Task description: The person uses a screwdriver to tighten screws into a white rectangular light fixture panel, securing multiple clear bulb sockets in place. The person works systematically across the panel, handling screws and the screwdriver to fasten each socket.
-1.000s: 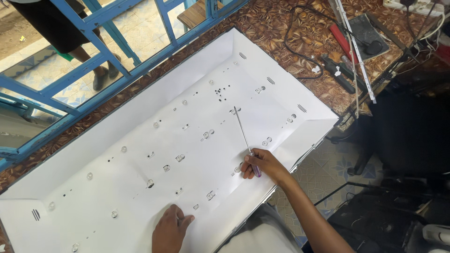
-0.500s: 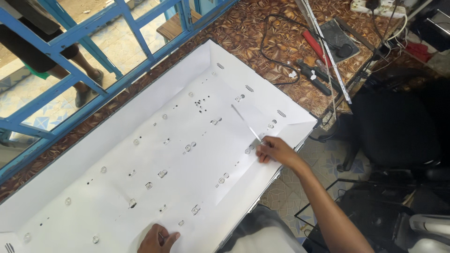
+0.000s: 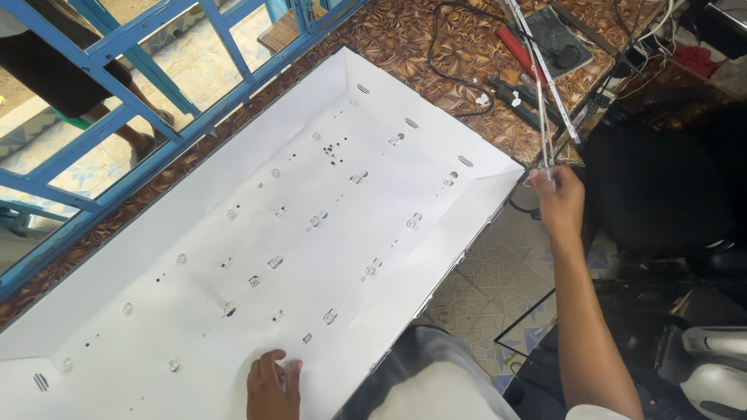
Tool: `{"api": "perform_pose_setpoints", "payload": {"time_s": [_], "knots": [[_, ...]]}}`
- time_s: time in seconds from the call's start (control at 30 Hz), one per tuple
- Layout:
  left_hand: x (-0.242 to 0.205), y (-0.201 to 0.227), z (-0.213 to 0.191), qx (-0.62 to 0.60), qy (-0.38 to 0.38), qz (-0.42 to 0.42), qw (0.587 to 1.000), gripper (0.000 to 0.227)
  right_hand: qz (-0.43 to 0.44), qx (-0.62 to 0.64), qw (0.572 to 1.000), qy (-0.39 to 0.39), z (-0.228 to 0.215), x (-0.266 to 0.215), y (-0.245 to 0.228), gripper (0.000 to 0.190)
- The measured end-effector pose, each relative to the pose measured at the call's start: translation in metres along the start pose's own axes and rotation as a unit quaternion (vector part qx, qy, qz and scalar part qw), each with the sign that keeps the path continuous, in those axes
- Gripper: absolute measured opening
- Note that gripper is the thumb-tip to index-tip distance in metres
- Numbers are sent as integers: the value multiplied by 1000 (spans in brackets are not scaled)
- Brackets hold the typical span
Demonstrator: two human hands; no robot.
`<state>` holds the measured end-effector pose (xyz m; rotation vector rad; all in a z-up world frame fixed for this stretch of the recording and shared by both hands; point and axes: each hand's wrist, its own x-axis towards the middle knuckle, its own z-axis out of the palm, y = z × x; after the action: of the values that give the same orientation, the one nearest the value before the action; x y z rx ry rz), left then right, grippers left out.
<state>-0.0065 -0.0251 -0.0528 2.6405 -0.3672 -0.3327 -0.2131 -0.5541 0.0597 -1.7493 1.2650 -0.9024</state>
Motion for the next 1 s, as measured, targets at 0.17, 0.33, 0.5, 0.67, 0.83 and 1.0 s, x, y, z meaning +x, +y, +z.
{"api": "perform_pose_setpoints", "payload": {"time_s": [0.17, 0.33, 0.5, 0.67, 0.83, 1.0], "knots": [[-32, 22, -34, -101, 29, 34, 994, 26, 4, 47, 998, 41, -12, -38, 31, 17], [-65, 37, -50, -163, 89, 138, 973, 21, 16, 73, 997, 30, -15, -87, 35, 20], [-84, 44, -40, -222, 84, 222, 946, 17, 110, 44, 993, 13, -22, -122, 34, 23], [-98, 81, -45, -226, 13, 227, 947, 20, 89, 23, 996, 17, -36, -104, 68, 25], [-100, 116, -45, -232, 0, 224, 947, 19, 50, 14, 998, 22, -36, -23, 93, 28], [-79, 152, -21, -241, 13, 183, 953, 17, -77, -27, 994, -71, -8, 63, 37, 33]]}}
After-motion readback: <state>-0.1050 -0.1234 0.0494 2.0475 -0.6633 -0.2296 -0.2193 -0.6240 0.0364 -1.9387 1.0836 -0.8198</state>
